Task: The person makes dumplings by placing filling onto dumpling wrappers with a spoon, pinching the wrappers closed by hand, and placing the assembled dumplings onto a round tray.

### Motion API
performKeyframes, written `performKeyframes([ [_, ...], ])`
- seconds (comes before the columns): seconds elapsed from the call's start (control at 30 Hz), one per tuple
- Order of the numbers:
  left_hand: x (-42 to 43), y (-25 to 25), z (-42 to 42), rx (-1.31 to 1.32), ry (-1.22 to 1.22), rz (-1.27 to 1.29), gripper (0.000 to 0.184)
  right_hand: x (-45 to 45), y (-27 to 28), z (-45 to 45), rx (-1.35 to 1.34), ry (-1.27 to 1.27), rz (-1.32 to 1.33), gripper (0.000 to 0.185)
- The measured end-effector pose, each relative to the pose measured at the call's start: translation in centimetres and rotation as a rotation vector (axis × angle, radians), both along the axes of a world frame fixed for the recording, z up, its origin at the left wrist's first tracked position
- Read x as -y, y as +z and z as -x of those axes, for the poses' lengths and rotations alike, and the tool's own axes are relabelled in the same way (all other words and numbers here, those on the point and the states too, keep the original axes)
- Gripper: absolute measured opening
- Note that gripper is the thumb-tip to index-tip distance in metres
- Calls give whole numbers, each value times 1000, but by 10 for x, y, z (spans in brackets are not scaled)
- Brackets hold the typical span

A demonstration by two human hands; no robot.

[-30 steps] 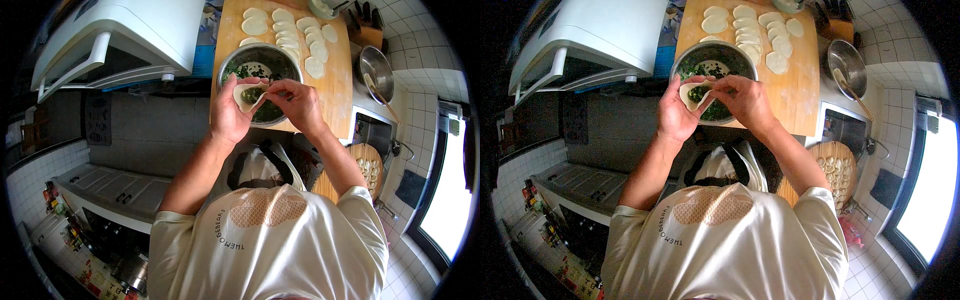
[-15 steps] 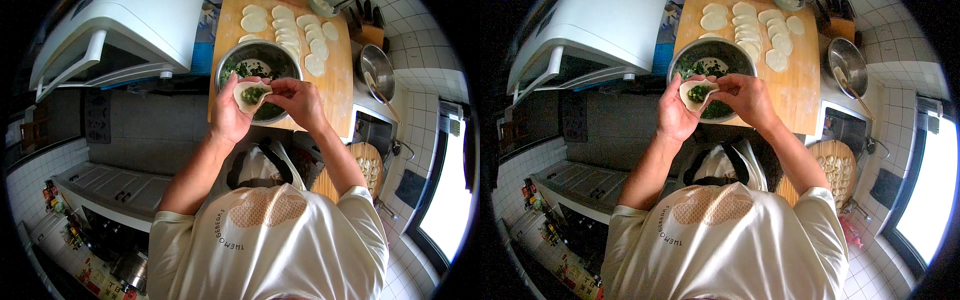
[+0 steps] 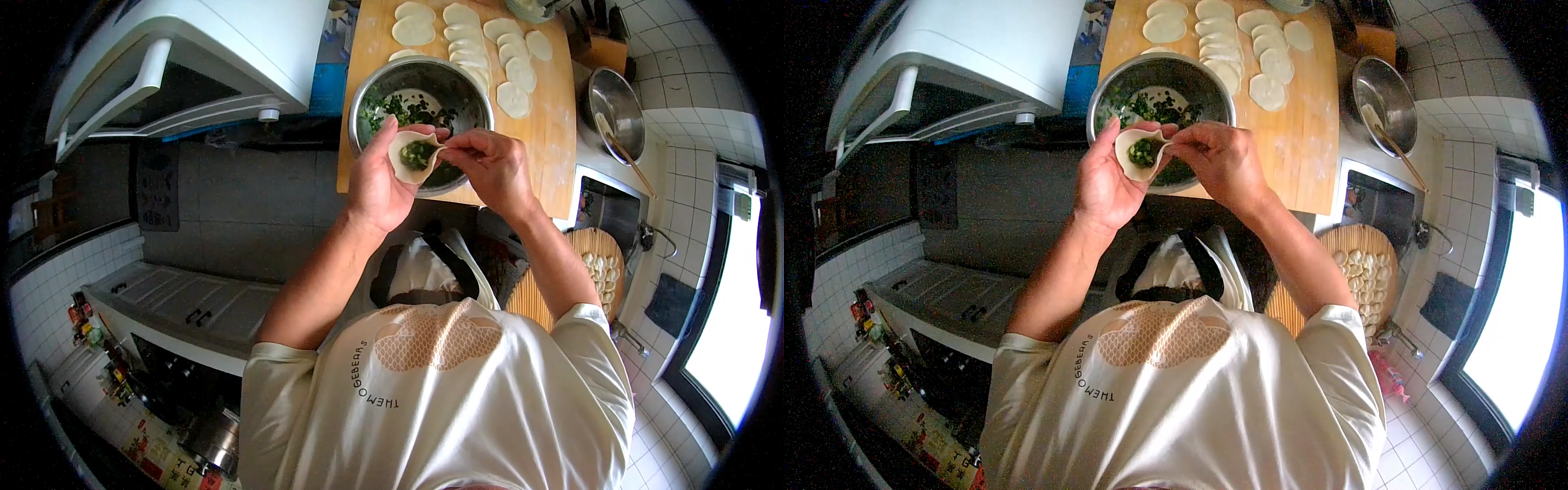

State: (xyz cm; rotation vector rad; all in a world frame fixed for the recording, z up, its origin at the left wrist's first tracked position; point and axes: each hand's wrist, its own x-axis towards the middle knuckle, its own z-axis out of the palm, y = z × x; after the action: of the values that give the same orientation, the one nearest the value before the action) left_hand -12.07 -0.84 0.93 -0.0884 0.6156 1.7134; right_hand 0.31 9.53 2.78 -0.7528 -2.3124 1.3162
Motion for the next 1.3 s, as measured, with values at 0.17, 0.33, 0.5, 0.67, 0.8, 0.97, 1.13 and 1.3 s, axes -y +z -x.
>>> performKeyframes([
  [0.17,2,-5,4,-6,12,-2,41,5,11,2,-64,-23,28,17],
  [0.33,1,2,2,6,-10,-4,40,-2,16,2,-141,49,-238,24],
  [0.5,2,4,-1,-2,-41,-10,40,-9,19,3,-118,211,-318,19],
  [0.67,4,5,-3,-26,-73,1,40,-12,14,3,-107,222,-333,12],
  [0.8,7,1,-2,-27,-105,-39,45,-10,14,1,-59,175,-207,10],
  [0.97,7,2,0,-40,-115,-27,44,-6,16,1,-78,160,-182,10],
  [1.13,5,10,-2,-68,-124,34,43,-3,18,0,-86,119,-98,10],
  [1.3,6,12,-4,-91,-154,23,42,-3,20,-1,-57,109,-81,19],
])
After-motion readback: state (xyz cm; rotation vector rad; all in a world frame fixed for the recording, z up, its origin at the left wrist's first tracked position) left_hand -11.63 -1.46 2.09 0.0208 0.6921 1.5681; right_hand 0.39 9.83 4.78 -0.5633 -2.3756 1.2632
